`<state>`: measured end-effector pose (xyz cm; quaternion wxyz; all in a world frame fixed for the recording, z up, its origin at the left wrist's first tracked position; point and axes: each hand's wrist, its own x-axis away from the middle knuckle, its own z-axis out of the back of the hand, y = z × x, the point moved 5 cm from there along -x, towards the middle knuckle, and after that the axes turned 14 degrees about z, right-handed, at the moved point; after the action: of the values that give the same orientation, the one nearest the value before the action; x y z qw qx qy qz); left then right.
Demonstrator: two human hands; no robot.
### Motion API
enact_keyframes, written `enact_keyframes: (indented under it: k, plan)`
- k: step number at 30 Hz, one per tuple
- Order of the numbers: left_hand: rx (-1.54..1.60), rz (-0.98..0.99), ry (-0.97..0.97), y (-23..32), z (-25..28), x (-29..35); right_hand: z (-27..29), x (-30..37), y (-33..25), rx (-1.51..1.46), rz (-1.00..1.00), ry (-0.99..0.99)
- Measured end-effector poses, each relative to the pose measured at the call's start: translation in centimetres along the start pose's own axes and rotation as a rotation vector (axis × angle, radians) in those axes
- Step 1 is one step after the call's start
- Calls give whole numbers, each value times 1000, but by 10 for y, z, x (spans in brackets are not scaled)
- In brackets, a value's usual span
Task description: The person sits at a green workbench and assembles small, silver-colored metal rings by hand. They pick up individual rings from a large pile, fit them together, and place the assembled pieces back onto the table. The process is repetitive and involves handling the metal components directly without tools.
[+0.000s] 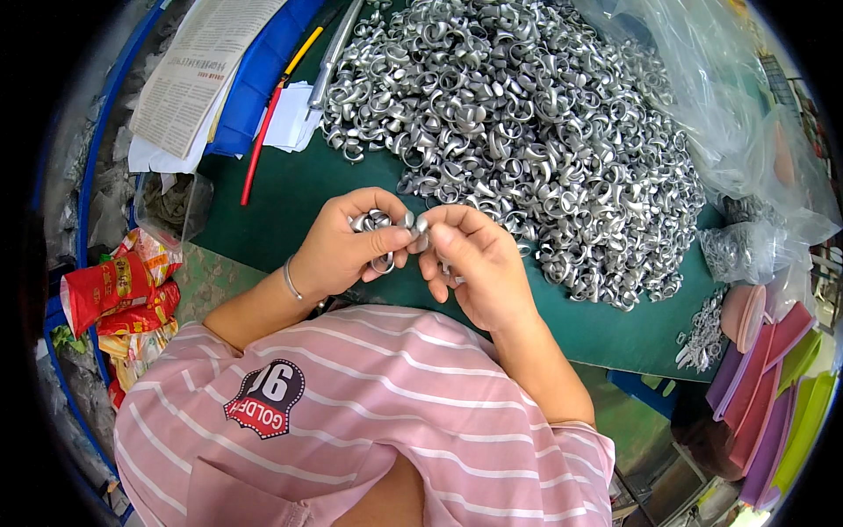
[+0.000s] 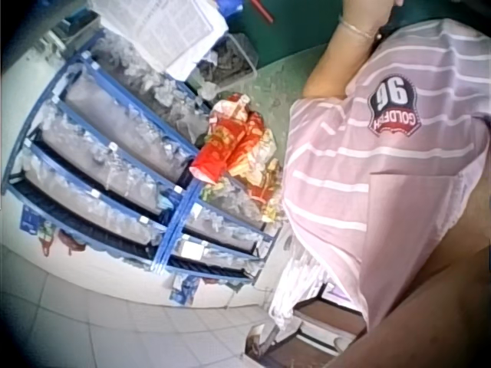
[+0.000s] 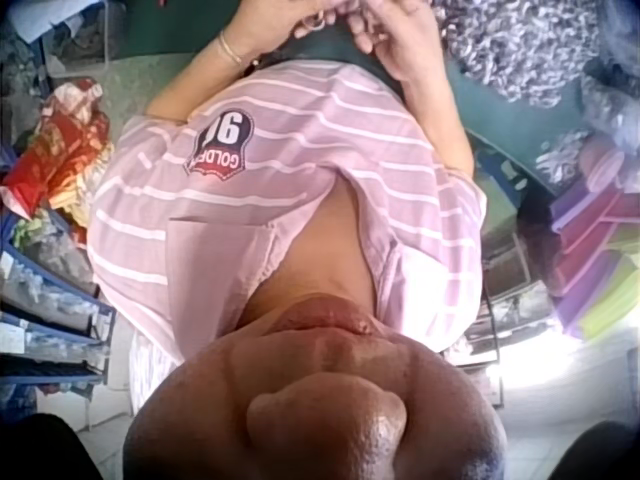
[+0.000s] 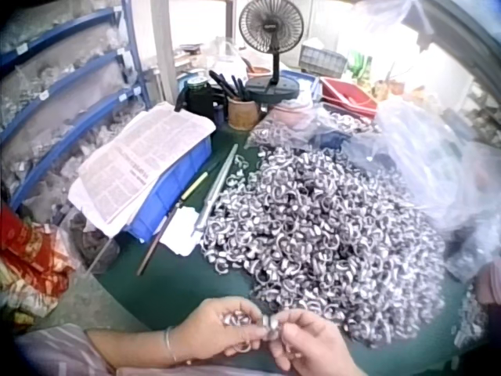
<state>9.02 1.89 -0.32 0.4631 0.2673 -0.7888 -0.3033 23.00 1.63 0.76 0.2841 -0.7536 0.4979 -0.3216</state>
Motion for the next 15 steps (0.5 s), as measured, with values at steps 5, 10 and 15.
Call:
enact_keyframes:
  k: [5, 10, 15]
  plan:
    - [283, 85, -213, -14, 0, -4, 5, 6, 7, 155, 35, -58]
    - [408, 94, -265, -24, -2, -7, 4, 9, 10, 143, -39, -77]
    - [616, 96, -344, -32, 11, -8, -6, 0, -28, 1279, 710, -29]
